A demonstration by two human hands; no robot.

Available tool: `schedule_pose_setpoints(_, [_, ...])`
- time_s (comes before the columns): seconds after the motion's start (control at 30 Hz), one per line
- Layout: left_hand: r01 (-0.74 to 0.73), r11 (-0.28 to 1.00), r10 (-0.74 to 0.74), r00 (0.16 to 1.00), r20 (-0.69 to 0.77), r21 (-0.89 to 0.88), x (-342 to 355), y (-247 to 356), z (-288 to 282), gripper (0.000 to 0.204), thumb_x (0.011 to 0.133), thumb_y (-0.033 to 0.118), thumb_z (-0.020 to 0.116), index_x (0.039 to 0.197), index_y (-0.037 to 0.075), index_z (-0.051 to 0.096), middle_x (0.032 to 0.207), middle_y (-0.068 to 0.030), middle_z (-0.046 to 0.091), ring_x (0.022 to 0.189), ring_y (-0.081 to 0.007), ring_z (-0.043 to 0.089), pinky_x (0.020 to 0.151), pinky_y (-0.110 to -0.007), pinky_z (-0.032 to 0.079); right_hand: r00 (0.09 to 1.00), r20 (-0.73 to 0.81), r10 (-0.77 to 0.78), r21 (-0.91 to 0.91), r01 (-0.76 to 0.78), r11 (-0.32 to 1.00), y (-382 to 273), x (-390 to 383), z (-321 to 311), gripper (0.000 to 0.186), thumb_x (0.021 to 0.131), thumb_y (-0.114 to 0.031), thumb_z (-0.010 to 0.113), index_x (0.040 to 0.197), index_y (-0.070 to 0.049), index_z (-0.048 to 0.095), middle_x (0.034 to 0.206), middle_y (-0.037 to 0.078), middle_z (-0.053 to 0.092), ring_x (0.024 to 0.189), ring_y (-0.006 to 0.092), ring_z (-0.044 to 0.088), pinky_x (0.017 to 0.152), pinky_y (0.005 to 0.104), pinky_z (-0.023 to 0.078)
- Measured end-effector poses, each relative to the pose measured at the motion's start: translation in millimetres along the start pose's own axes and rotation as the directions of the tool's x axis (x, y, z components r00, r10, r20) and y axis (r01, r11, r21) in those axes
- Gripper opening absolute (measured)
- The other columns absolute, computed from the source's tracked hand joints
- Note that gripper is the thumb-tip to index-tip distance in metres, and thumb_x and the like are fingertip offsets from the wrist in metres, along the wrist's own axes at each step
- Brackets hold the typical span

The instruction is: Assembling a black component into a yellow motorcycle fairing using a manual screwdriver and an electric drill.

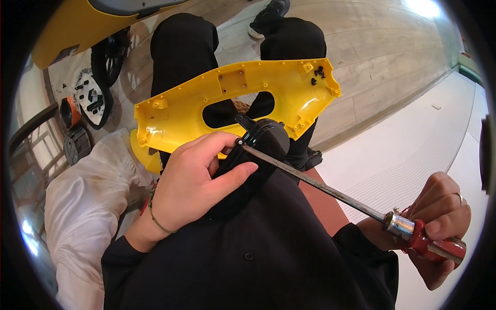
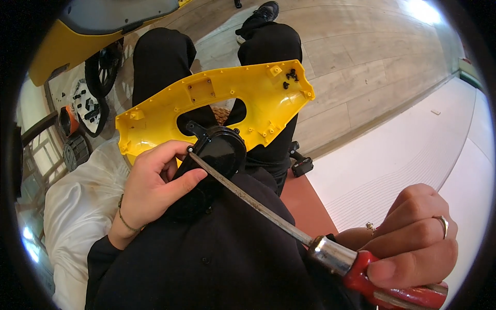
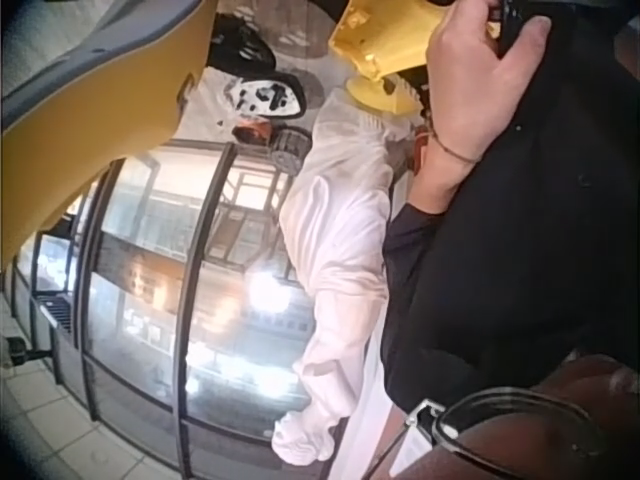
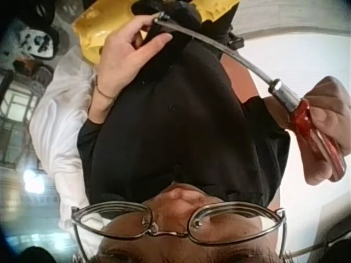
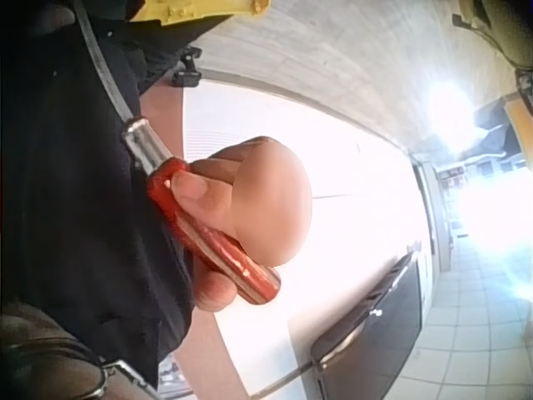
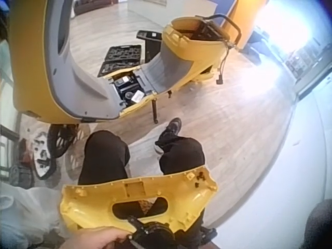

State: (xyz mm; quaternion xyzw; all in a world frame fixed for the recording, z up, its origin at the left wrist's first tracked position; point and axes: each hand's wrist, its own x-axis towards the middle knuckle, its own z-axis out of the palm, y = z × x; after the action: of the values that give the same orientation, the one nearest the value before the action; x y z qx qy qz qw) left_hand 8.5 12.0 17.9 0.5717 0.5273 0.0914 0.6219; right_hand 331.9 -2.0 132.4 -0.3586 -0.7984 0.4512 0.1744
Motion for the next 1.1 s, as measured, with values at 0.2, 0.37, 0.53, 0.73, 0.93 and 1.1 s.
schedule_pose_setpoints(0.2, [0.009, 1.000, -0.009, 1.000, 0.028, 0.022, -1.3, 3.0, 0.7, 0.028, 0.077, 0.017, 0.074, 0.096, 0.001, 0.061, 0.071, -0.0047, 0.055, 0.050, -0.0106, 0.042, 0.048, -0.026, 0.033, 0.998, -0.064, 0.012, 0.011, -0.011, 1.000, 1.9, 3.1, 6.3, 0.050, 0.082, -0.055, 0.056, 0.108, -0.013, 0.059, 0.073, 0.003, 0.061, 0.057, 0.0108, 0.047, 0.053, 0.0265, 0.029])
schedule_pose_setpoints(0.37, [0.009, 0.999, -0.010, 1.000, 0.025, 0.040, -3.4, 1.6, 0.4, 0.028, 0.077, 0.017, 0.074, 0.097, 0.001, 0.061, 0.073, -0.0056, 0.057, 0.051, -0.0117, 0.044, 0.049, -0.026, 0.035, 0.994, -0.101, 0.050, 0.028, -0.048, 0.998, -2.3, 6.3, 9.1, 0.048, 0.079, -0.051, 0.049, 0.105, -0.013, 0.060, 0.072, 0.002, 0.059, 0.058, 0.0107, 0.047, 0.054, 0.0266, 0.031])
schedule_pose_setpoints(0.53, [-0.047, 0.997, 0.048, 0.999, -0.020, 0.067, -5.0, -5.9, 5.1, 0.034, 0.075, 0.016, 0.075, 0.101, 0.001, 0.061, 0.074, 0.0004, 0.054, 0.053, -0.0062, 0.039, 0.049, -0.022, 0.030, 0.994, -0.065, 0.085, 0.024, -0.084, 0.996, -5.6, 10.9, 7.3, 0.050, 0.078, -0.056, 0.051, 0.102, -0.014, 0.060, 0.073, 0.001, 0.059, 0.058, 0.0109, 0.047, 0.055, 0.0255, 0.032])
schedule_pose_setpoints(0.73, [-0.102, 0.968, 0.113, 0.993, -0.037, 0.228, -4.6, -12.6, 6.1, 0.035, 0.076, 0.019, 0.074, 0.102, 0.001, 0.060, 0.083, -0.0058, 0.059, 0.056, -0.0137, 0.048, 0.053, -0.025, 0.038, 0.999, 0.037, -0.035, -0.080, 0.037, 0.996, -6.4, 26.8, 14.8, 0.069, 0.062, -0.076, 0.066, 0.095, -0.015, 0.059, 0.068, -0.001, 0.055, 0.053, 0.0090, 0.042, 0.049, 0.0239, 0.027])
schedule_pose_setpoints(0.93, [-0.122, 0.920, 0.126, 0.992, 0.014, 0.372, -6.0, -16.8, 1.6, 0.037, 0.078, 0.028, 0.072, 0.101, 0.001, 0.061, 0.090, -0.0111, 0.063, 0.068, -0.0246, 0.060, 0.062, -0.030, 0.047, 0.992, 0.118, 0.034, 0.031, -0.038, 0.999, -11.7, 23.1, 5.9, 0.046, 0.065, -0.045, 0.083, 0.089, -0.018, 0.055, 0.082, 0.001, 0.054, 0.061, 0.0120, 0.044, 0.051, 0.0232, 0.032])
schedule_pose_setpoints(1.1, [-0.138, 0.920, 0.143, 0.990, 0.013, 0.366, -4.7, -19.4, 2.1, 0.036, 0.078, 0.028, 0.072, 0.099, 0.001, 0.061, 0.088, -0.0125, 0.063, 0.070, -0.0260, 0.061, 0.064, -0.033, 0.048, 0.941, -0.339, 0.017, 0.034, -0.005, 0.999, -15.1, 7.0, 35.6, 0.055, 0.057, -0.012, 0.085, 0.100, -0.018, 0.051, 0.103, 0.005, 0.043, 0.079, 0.0171, 0.047, 0.055, 0.0236, 0.040])
